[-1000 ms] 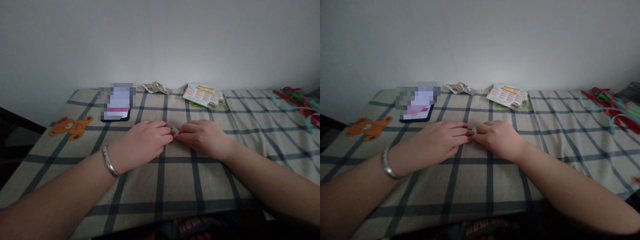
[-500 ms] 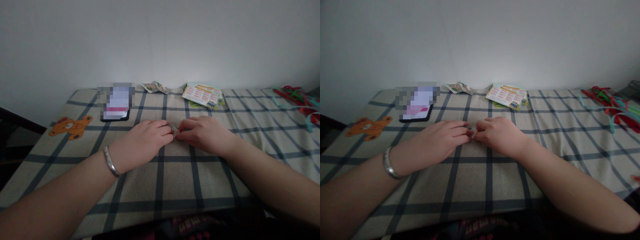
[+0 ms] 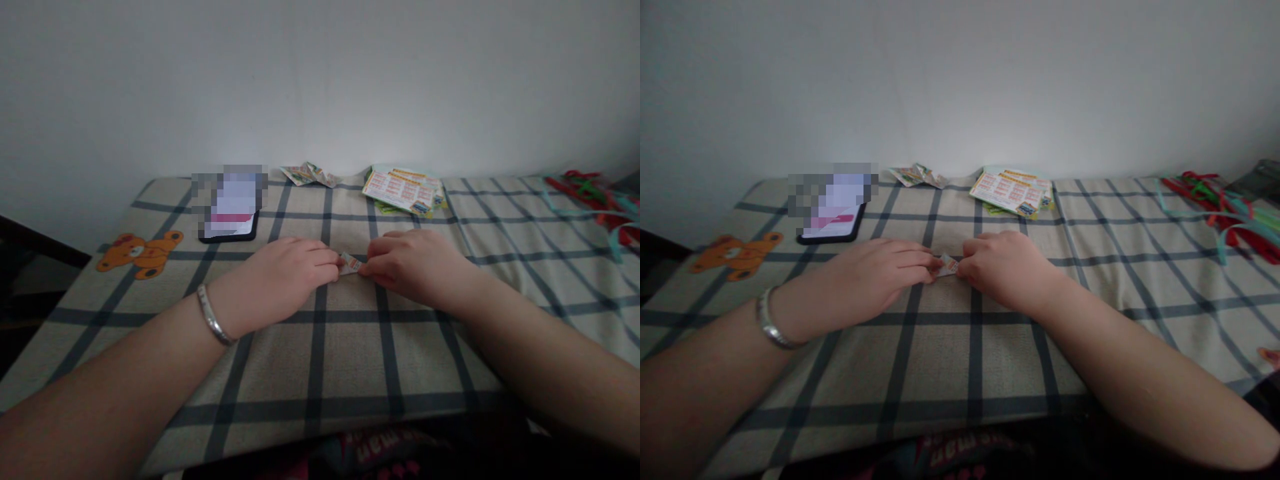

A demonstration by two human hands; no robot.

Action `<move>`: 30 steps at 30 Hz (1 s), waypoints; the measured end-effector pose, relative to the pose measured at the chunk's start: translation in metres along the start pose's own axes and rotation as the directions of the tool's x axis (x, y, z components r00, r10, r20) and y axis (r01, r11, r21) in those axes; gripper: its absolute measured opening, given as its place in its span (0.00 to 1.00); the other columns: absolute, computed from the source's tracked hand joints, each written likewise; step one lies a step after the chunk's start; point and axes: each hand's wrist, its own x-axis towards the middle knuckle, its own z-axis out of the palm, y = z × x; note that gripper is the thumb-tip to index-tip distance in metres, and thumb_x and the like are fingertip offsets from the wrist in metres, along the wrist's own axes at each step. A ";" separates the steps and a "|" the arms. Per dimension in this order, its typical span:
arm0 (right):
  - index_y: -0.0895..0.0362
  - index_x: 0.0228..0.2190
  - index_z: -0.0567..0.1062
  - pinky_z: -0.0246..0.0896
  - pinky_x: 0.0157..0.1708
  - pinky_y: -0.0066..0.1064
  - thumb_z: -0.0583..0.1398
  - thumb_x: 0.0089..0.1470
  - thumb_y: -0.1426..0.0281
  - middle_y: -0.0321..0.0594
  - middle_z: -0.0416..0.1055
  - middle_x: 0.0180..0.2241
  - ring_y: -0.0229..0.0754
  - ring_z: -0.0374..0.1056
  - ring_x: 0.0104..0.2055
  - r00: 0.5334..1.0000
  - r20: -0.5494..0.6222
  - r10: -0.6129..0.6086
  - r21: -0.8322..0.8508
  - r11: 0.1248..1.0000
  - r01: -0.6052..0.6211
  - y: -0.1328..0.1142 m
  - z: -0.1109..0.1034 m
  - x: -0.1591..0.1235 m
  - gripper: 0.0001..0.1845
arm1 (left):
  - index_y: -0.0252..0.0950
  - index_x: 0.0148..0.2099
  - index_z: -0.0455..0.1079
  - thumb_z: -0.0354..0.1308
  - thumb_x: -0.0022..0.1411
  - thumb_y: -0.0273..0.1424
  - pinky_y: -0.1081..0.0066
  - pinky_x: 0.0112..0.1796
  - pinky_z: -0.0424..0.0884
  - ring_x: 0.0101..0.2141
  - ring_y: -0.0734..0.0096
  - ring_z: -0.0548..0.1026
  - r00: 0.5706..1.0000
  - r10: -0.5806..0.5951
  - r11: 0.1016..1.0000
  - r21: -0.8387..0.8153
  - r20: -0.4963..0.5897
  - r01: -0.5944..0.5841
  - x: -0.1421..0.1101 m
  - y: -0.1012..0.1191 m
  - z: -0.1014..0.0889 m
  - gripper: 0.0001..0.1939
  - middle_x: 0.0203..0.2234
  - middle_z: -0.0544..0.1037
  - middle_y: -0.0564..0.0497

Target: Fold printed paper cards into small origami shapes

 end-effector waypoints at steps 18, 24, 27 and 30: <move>0.50 0.30 0.79 0.41 0.25 0.31 0.59 0.57 0.70 0.33 0.71 0.28 0.36 0.64 0.28 1.000 0.006 0.026 0.100 0.995 -0.027 0.005 0.000 -0.005 0.08 | 0.37 0.45 0.74 0.50 0.66 0.25 0.61 0.51 0.68 0.48 0.65 0.72 0.999 -0.032 0.999 -0.030 -0.005 0.032 -0.003 0.001 -0.005 0.12 0.46 0.78 0.53; 0.48 0.33 0.80 0.50 0.28 0.29 0.60 0.57 0.66 0.32 0.74 0.32 0.36 0.68 0.34 1.000 0.018 0.003 0.234 0.972 -0.007 0.016 0.002 -0.006 0.07 | 0.36 0.45 0.74 0.50 0.64 0.23 0.61 0.52 0.68 0.49 0.65 0.71 0.999 -0.036 0.995 -0.092 0.008 0.037 -0.002 -0.001 -0.003 0.13 0.48 0.77 0.52; 0.49 0.32 0.80 0.48 0.27 0.29 0.59 0.58 0.65 0.32 0.74 0.32 0.37 0.67 0.32 0.999 0.035 0.007 0.189 0.982 -0.013 0.014 -0.001 -0.006 0.08 | 0.35 0.46 0.73 0.52 0.61 0.22 0.61 0.52 0.68 0.49 0.64 0.71 0.996 -0.071 0.990 -0.121 0.051 0.077 0.000 -0.001 -0.005 0.14 0.46 0.77 0.50; 0.51 0.29 0.79 0.47 0.26 0.30 0.58 0.58 0.66 0.33 0.73 0.30 0.37 0.66 0.30 0.999 0.033 0.012 0.146 0.989 -0.017 0.009 -0.003 -0.005 0.10 | 0.35 0.45 0.73 0.52 0.59 0.21 0.61 0.51 0.68 0.48 0.64 0.72 0.992 -0.104 0.981 -0.159 0.065 0.113 0.001 -0.001 -0.006 0.14 0.43 0.76 0.49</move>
